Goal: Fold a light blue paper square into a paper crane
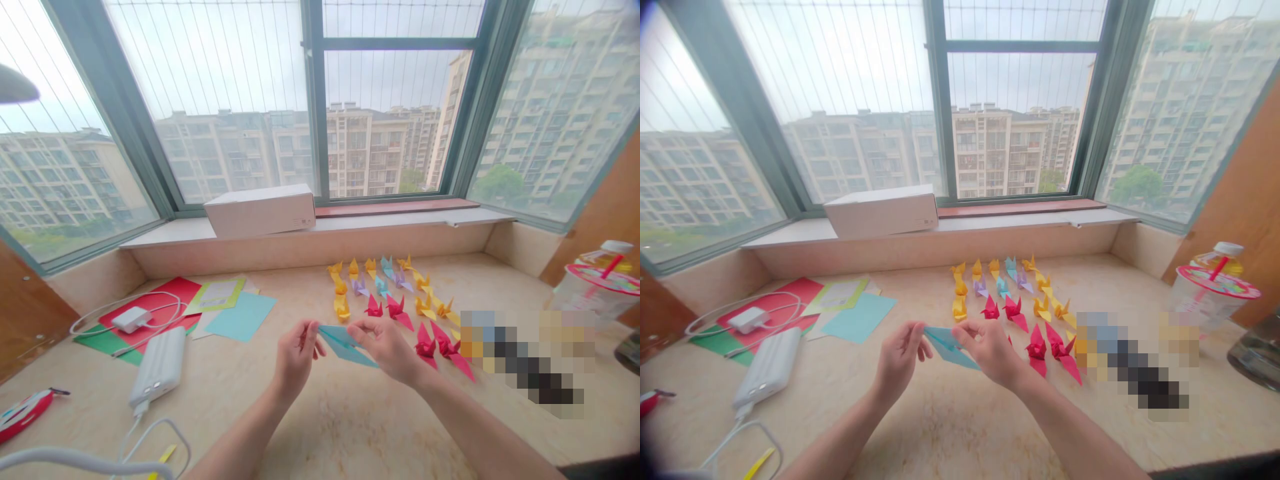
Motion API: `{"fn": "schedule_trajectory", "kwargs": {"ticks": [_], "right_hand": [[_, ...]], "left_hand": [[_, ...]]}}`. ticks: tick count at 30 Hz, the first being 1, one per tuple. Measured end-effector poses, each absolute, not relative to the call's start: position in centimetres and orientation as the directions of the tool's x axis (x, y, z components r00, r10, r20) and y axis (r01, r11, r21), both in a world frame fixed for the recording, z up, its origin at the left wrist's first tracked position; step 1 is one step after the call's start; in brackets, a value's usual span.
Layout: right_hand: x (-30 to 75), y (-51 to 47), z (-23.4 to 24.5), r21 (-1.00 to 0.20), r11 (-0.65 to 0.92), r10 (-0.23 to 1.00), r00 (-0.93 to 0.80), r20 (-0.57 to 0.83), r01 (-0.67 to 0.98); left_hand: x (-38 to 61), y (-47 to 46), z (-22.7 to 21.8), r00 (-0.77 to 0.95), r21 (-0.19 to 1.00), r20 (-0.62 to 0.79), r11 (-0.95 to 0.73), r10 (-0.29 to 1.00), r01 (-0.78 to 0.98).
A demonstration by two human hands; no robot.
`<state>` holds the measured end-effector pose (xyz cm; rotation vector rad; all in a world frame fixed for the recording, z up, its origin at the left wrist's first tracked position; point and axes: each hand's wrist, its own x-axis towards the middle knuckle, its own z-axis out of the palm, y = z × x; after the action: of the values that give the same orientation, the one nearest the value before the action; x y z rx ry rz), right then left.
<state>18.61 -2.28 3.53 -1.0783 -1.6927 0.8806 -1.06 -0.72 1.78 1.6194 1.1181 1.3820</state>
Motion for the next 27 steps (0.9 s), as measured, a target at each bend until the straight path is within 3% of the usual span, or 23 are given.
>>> {"fn": "schedule_trajectory", "kwargs": {"ticks": [5,10,16,27], "right_hand": [[18.4,-2.8,3.5,-0.828,0.421,0.907,-0.168,0.386,0.369],[18.3,-2.3,3.0,-0.856,0.416,0.905,-0.05,0.422,0.306],[17.7,-2.1,2.2,-0.904,0.383,0.915,0.056,0.4,0.19],[17.3,-2.6,2.3,-0.781,0.491,0.847,-0.003,0.531,0.385]], "left_hand": [[-0.8,-1.1,1.4,0.059,0.936,0.339,-0.343,0.939,0.083],[-0.6,-0.9,1.5,0.121,0.963,0.268,-0.27,0.956,0.005],[0.0,-1.4,1.1,0.361,0.953,0.242,-0.291,0.901,0.087],[0.1,-1.0,0.5,0.326,0.892,0.297,-0.383,0.897,0.241]]}}
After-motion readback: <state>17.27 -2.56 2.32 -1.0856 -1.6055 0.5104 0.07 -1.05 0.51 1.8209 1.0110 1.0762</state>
